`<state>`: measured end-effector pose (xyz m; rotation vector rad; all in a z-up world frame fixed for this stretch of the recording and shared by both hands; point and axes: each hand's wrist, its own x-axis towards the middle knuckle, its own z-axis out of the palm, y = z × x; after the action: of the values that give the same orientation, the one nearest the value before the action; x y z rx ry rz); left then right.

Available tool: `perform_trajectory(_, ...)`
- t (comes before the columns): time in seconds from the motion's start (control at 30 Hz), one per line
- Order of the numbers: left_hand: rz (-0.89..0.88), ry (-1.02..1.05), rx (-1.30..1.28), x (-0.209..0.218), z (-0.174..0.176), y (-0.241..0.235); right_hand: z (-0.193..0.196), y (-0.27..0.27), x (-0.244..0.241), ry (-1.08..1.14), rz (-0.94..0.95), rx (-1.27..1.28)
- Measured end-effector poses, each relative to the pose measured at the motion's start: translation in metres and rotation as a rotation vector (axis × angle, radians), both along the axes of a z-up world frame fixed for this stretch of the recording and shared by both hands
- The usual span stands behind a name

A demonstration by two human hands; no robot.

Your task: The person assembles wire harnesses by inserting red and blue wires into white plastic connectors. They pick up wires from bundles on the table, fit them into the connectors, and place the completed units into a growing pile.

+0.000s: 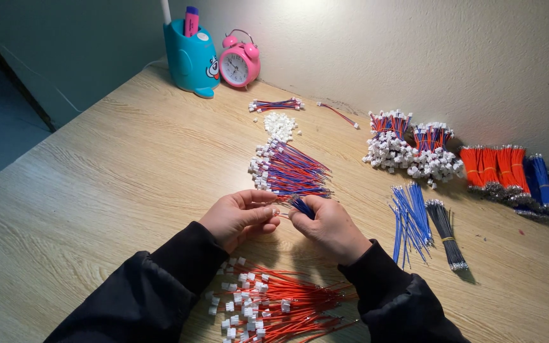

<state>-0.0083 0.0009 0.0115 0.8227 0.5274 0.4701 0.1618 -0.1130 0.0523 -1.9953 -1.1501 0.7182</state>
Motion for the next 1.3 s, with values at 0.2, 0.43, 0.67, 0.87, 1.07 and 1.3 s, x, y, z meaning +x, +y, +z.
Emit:
perform_trajectory(0.2,-0.016,0.005,-0.007,0.001,0.0,0.0,0.016,0.003,-0.015,0.094,-0.004,0.02)
perform_trajectory(0.43,-0.026,0.002,-0.01,0.0,0.001,0.0,0.002,0.001,-0.002,0.088,0.017,0.033)
perform_trajectory(0.67,-0.018,0.001,-0.012,-0.001,0.001,0.0,0.043,0.001,-0.029,0.021,0.068,0.038)
perform_trajectory(0.87,-0.017,0.009,-0.018,0.0,0.002,0.0,0.016,-0.001,-0.013,0.017,0.041,0.037)
perform_trajectory(1.07,-0.015,0.011,-0.015,0.0,0.002,0.0,0.005,-0.001,-0.004,-0.029,0.022,0.033)
perform_trajectory(1.3,0.009,0.008,-0.011,-0.001,0.006,-0.002,0.011,-0.002,-0.015,-0.178,0.018,0.065)
